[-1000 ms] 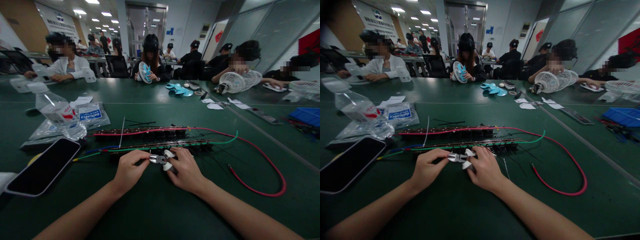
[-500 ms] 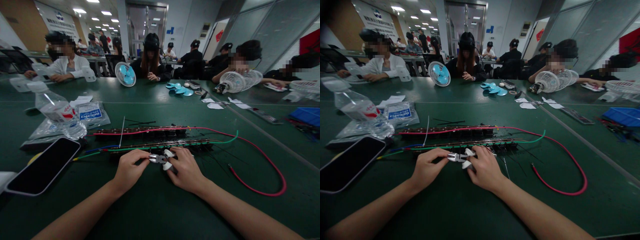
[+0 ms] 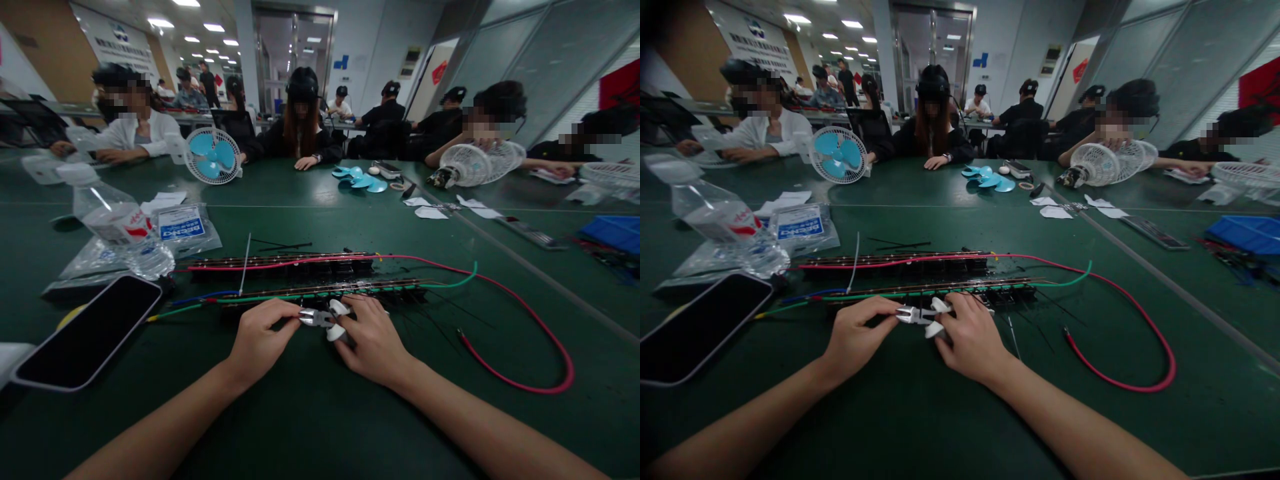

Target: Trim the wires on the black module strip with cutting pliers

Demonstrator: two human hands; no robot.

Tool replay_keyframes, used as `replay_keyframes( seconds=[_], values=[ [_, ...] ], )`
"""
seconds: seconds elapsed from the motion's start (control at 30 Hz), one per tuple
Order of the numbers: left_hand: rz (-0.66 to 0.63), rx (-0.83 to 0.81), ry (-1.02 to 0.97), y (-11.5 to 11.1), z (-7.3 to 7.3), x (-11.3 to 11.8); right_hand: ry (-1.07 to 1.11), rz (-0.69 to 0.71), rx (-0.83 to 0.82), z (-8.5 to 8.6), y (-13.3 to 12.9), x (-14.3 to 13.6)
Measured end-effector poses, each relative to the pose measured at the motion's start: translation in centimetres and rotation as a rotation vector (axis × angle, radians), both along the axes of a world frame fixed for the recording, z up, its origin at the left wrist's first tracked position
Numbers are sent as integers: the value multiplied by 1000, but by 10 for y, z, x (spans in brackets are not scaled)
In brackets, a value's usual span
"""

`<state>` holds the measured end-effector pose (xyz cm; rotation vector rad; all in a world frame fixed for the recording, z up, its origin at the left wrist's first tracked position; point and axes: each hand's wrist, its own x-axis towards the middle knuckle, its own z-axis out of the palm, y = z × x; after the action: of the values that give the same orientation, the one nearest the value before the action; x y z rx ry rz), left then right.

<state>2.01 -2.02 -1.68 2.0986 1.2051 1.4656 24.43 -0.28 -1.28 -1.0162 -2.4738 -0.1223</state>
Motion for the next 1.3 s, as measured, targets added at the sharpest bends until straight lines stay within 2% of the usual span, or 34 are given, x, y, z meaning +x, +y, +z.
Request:
replay_keyframes(
  seconds=[1.3],
  values=[
    [-1,4,-5,0,1,0,-3,26,59,-5,4,1]
  ],
)
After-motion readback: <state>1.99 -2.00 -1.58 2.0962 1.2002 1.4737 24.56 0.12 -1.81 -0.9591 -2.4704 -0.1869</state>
